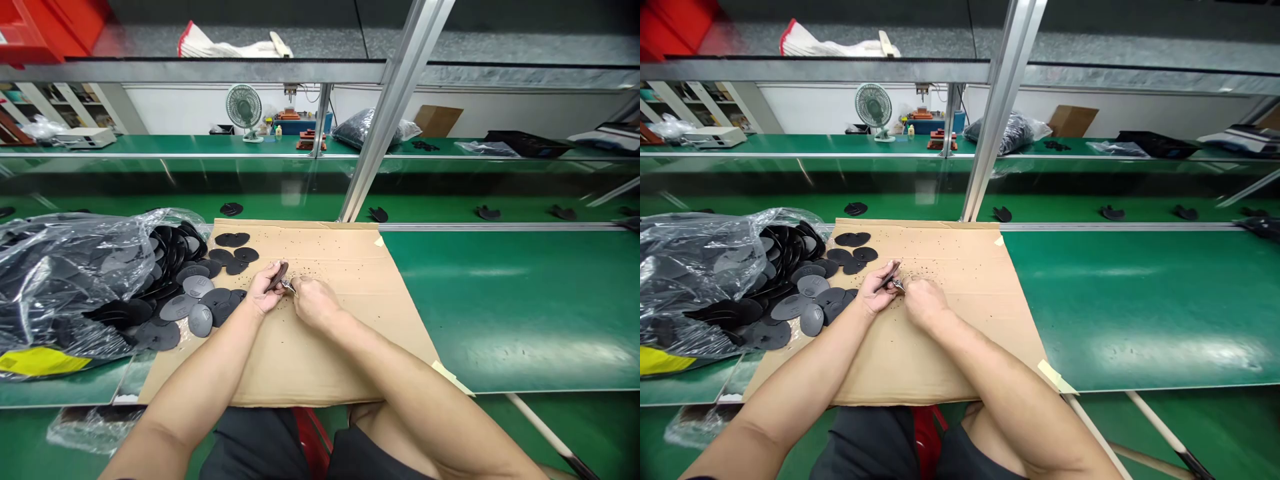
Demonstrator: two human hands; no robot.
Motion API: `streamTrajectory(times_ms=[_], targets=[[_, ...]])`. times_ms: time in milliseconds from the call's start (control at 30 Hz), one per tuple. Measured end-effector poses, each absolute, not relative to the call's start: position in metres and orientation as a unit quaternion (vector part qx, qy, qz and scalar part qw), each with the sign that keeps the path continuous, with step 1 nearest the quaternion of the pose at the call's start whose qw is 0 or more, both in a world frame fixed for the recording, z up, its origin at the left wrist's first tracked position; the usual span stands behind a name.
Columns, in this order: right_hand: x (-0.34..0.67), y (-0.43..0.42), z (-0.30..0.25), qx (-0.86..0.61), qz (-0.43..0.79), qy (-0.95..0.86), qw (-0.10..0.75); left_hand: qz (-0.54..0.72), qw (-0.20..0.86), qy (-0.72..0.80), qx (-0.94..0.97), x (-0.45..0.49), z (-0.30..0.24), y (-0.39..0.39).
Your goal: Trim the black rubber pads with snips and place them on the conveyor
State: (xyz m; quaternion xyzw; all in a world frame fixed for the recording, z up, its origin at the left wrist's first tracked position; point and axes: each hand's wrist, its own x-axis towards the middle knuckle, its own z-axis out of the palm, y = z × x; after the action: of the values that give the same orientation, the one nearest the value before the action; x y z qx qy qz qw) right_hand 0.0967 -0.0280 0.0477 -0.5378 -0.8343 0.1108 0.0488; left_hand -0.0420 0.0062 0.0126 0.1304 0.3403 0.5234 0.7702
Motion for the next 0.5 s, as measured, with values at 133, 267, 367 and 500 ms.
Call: streamTrajectory(times_ms=[133,267,367,500], targets=[[0.1,-0.024,0.042,-0.551,0.248,-0.782,0.153,0.516,0.811,0.249,0.118,-0.044,0.014,0.006],[0.104,-0.018,0.038,-0.526,0.55,-0.588,0.274,0.521,0.828,0.184,0.092,-0.047,0.015,0.004],[0.107,-0.015,0.04,-0.459,0.738,-0.39,0.303,0.528,0.828,0.171,0.082,-0.05,0.017,0.003],[0.11,-0.013,0.038,-0.426,0.8,-0.32,0.276,0.527,0.828,0.174,0.077,-0.049,0.019,0.003]])
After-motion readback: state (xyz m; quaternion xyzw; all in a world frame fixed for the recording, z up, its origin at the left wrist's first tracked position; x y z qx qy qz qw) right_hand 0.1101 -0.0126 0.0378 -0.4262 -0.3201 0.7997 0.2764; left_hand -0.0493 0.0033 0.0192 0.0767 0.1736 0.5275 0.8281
